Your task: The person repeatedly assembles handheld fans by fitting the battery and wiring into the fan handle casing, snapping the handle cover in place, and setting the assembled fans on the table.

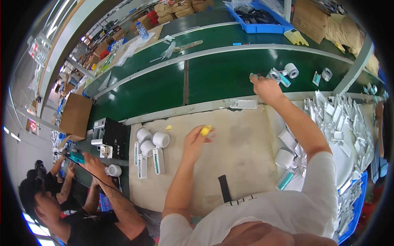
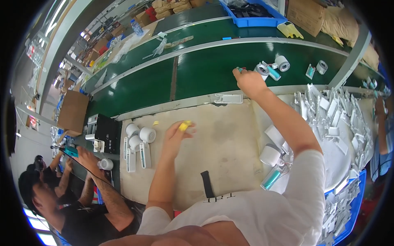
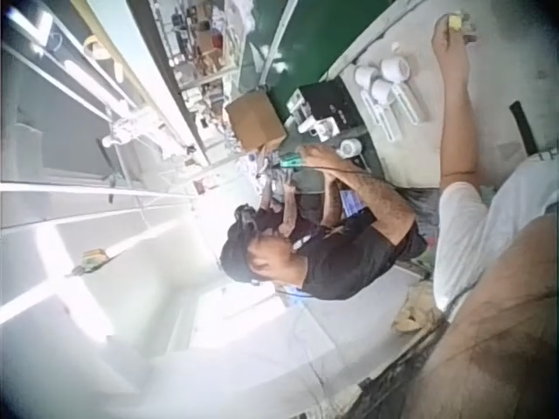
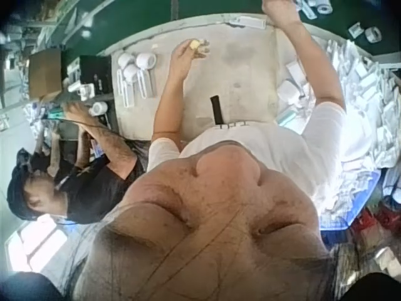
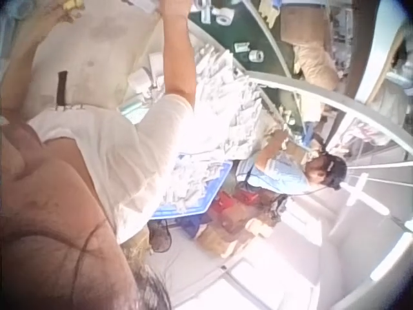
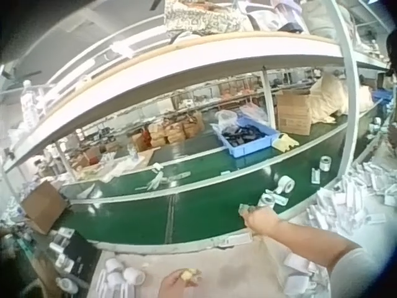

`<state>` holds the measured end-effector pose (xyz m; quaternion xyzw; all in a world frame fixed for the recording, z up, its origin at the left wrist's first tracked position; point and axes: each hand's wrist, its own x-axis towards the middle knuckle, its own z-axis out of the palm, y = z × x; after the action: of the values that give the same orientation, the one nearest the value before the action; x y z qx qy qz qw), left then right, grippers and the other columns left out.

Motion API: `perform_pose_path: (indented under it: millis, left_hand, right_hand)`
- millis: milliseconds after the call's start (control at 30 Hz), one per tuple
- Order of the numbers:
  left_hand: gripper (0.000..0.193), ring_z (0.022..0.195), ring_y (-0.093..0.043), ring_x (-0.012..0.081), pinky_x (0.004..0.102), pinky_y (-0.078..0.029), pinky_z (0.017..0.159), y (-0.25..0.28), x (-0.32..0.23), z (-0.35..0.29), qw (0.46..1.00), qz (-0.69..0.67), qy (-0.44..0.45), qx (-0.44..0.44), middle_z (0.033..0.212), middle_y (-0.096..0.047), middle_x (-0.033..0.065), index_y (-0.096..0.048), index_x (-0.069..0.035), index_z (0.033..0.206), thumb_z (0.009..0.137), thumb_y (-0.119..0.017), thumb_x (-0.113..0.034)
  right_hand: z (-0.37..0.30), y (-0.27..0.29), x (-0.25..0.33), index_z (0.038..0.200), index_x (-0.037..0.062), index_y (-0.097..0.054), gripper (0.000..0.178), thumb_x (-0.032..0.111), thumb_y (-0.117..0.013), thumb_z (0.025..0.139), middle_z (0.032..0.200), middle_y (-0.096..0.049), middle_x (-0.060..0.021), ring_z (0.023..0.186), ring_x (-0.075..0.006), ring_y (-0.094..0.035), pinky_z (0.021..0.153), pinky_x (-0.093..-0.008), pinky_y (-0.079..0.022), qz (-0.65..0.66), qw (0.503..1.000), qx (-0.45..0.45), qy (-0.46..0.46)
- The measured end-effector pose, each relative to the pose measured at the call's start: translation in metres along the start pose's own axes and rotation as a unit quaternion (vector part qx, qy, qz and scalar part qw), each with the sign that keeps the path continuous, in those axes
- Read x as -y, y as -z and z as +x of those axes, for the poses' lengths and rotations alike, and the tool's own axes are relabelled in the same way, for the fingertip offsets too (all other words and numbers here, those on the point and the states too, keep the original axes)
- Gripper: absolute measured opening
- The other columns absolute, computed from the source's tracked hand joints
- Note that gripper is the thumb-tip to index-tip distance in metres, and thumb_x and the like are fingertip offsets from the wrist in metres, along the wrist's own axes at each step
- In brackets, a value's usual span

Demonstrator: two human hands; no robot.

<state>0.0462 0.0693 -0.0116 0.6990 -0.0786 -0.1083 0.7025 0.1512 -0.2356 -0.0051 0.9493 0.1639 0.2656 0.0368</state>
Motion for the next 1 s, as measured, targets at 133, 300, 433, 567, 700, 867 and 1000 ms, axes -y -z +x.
perform_pose_path:
  millis: [133, 300, 433, 567, 700, 867, 1000]
  left_hand:
    - [0.044, 0.101, -0.056, 0.0272, 0.0377, -0.046, 0.086, -0.057, -0.004, 0.023, 0.943, -0.307, 0.108, 0.076, 0.114, -0.054, 0.0184, -0.043, 0.003, 0.119, 0.094, -0.036, -0.032]
    - [0.050, 0.106, -0.053, 0.0294, 0.0414, -0.043, 0.091, -0.094, -0.025, 0.019, 0.888, -0.443, 0.101, 0.066, 0.118, -0.050, 0.0201, -0.037, 0.002, 0.122, 0.094, -0.030, -0.038]
    - [0.048, 0.101, -0.054, 0.0303, 0.0422, -0.044, 0.089, -0.099, -0.030, 0.002, 0.887, -0.456, 0.060, 0.035, 0.112, -0.054, 0.0163, -0.043, 0.001, 0.118, 0.092, -0.025, -0.035]
    - [0.048, 0.083, -0.059, 0.0299, 0.0381, -0.051, 0.070, -0.076, -0.018, -0.004, 0.902, -0.419, 0.068, 0.082, 0.100, -0.056, 0.0120, -0.047, 0.001, 0.112, 0.088, -0.029, -0.035]
    - [0.042, 0.069, -0.061, 0.0308, 0.0347, -0.052, 0.053, -0.081, -0.038, -0.016, 0.915, -0.369, 0.080, 0.138, 0.088, -0.059, 0.0149, -0.049, 0.001, 0.105, 0.086, -0.034, -0.033]
    - [0.027, 0.073, -0.063, 0.0302, 0.0321, -0.053, 0.053, -0.079, -0.042, -0.024, 0.911, -0.363, 0.071, 0.183, 0.087, -0.061, 0.0185, -0.047, 0.000, 0.103, 0.088, -0.037, -0.019]
    - [0.021, 0.068, -0.062, 0.0234, 0.0295, -0.051, 0.051, -0.072, -0.040, -0.021, 0.925, -0.348, 0.077, 0.132, 0.084, -0.060, 0.0157, -0.047, 0.000, 0.100, 0.086, -0.037, -0.012]
  right_hand:
    - [-0.028, 0.088, 0.033, 0.098, 0.0100, -0.056, 0.033, 0.006, -0.061, 0.066, 0.073, -0.056, -0.0066, 0.065, -0.0203, -0.059, 0.050, -0.0308, -0.048, 0.065, 0.991, -0.101, 0.065]
    - [-0.073, 0.134, 0.079, 0.103, 0.0101, -0.061, 0.044, 0.006, -0.062, 0.060, 0.092, -0.060, -0.0126, 0.074, -0.0228, -0.060, 0.061, -0.0300, -0.051, 0.139, 0.965, -0.107, 0.194]
    - [-0.099, 0.128, 0.094, 0.106, 0.0114, -0.060, 0.045, 0.006, -0.065, 0.061, 0.097, -0.058, -0.0101, 0.079, -0.0214, -0.058, 0.066, -0.0311, -0.050, 0.198, 0.955, -0.076, 0.210]
    - [-0.089, 0.135, 0.078, 0.115, 0.0115, -0.054, 0.057, 0.010, -0.072, 0.061, 0.109, -0.054, -0.0114, 0.104, -0.0278, -0.050, 0.088, -0.0390, -0.043, 0.388, 0.913, 0.014, 0.123]
    - [-0.078, 0.123, 0.070, 0.131, 0.0112, -0.039, 0.080, 0.010, -0.075, 0.059, 0.130, -0.041, -0.0134, 0.125, -0.0305, -0.032, 0.102, -0.0400, -0.030, 0.482, 0.871, 0.078, -0.056]
    - [-0.090, 0.095, 0.068, 0.130, 0.0099, -0.037, 0.079, 0.011, -0.075, 0.061, 0.124, -0.046, -0.0111, 0.116, -0.0244, -0.044, 0.097, -0.0364, -0.036, 0.668, 0.691, 0.269, -0.061]
    - [-0.095, 0.105, 0.053, 0.115, 0.0084, -0.048, 0.064, 0.008, -0.076, 0.058, 0.115, -0.051, -0.0104, 0.112, -0.0273, -0.048, 0.090, -0.0375, -0.041, 0.480, 0.877, 0.028, -0.011]
